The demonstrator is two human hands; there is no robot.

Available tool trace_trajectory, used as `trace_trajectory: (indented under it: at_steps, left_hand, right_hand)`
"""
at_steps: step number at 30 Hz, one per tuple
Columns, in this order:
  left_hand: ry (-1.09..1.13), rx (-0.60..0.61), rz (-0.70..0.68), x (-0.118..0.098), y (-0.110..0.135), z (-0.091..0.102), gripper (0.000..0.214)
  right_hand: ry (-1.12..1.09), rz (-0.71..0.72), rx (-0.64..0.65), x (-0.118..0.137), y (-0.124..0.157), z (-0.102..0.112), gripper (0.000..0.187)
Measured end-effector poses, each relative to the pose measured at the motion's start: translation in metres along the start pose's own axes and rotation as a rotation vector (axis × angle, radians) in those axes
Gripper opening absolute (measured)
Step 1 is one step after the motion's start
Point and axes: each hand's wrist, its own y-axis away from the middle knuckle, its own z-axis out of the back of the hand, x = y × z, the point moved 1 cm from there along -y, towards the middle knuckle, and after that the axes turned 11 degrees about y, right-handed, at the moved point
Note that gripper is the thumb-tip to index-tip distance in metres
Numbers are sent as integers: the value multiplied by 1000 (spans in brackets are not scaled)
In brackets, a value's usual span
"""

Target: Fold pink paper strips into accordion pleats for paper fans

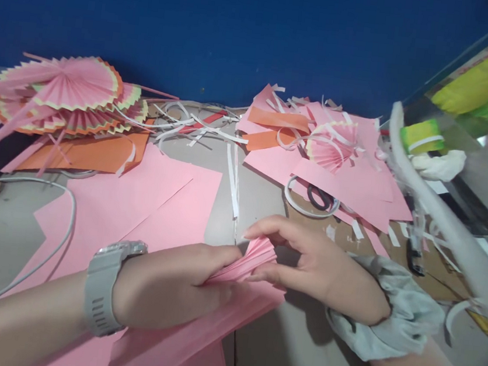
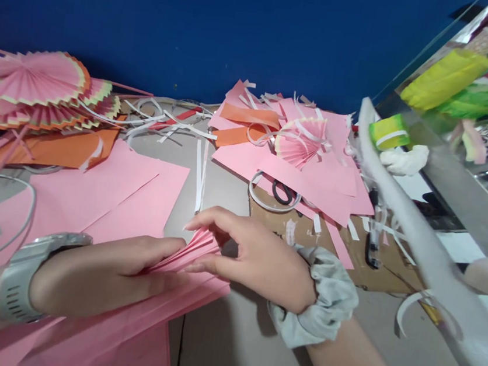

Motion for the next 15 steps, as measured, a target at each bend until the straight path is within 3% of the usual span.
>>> trace_trajectory:
  at_steps: [1, 2, 6, 10, 15]
  left_hand:
    - [6, 109, -13, 0, -1, 0, 18]
    - [29, 114, -24, 0, -2, 2, 18]
    - [-5, -20, 44, 3, -2, 5, 26]
    - [-123, -48, 86, 5, 1, 2, 29]
    - [-269, -23, 74, 8, 2, -5, 27]
  right_hand:
    - [-10, -20, -2, 0, 0, -1, 32]
    - [-34, -46, -9, 0, 0, -2, 36]
    - [-192, -145, -28, -4, -1, -4, 42]
    - [-285, -73, 108, -6, -6, -4, 17]
    - [-316, -2, 189, -4, -10, -5, 23]
